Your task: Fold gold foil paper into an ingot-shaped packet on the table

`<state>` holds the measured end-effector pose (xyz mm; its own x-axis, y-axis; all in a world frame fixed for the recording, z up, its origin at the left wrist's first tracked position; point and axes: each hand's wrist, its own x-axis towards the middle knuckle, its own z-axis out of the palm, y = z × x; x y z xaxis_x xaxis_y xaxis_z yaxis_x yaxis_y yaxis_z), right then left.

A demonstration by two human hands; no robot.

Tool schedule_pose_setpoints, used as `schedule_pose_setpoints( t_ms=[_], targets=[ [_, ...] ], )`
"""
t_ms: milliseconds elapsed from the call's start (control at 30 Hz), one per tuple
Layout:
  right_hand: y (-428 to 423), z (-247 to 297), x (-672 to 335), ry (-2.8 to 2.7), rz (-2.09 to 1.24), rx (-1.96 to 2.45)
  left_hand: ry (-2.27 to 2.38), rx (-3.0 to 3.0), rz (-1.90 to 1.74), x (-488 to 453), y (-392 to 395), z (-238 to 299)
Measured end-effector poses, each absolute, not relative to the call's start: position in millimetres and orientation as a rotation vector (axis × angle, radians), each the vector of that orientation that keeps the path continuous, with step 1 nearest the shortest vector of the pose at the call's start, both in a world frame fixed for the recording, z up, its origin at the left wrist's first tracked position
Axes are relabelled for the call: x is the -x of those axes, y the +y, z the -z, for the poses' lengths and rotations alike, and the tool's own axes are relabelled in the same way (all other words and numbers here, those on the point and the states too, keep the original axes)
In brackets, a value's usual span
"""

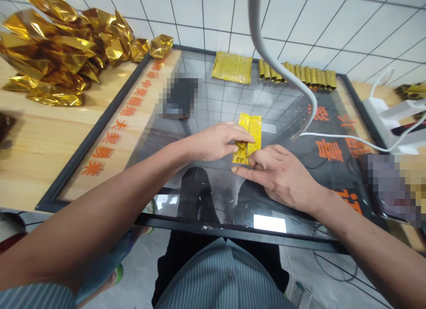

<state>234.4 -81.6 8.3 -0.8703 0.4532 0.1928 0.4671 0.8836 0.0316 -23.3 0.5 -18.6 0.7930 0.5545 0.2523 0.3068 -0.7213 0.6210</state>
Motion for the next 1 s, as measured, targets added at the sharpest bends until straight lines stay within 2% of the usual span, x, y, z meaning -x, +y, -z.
schedule_pose_setpoints(
  t_ms=[567,1000],
  targets=[
    [-68,-3,-255,-2.761,0.007,0.948,0.621,-2.434,-0.590,23,-1,18],
    [-70,-4,-252,-2.834,-0.010,0.829,0.618,-2.484,-0.592,24,-4,16]
  ],
)
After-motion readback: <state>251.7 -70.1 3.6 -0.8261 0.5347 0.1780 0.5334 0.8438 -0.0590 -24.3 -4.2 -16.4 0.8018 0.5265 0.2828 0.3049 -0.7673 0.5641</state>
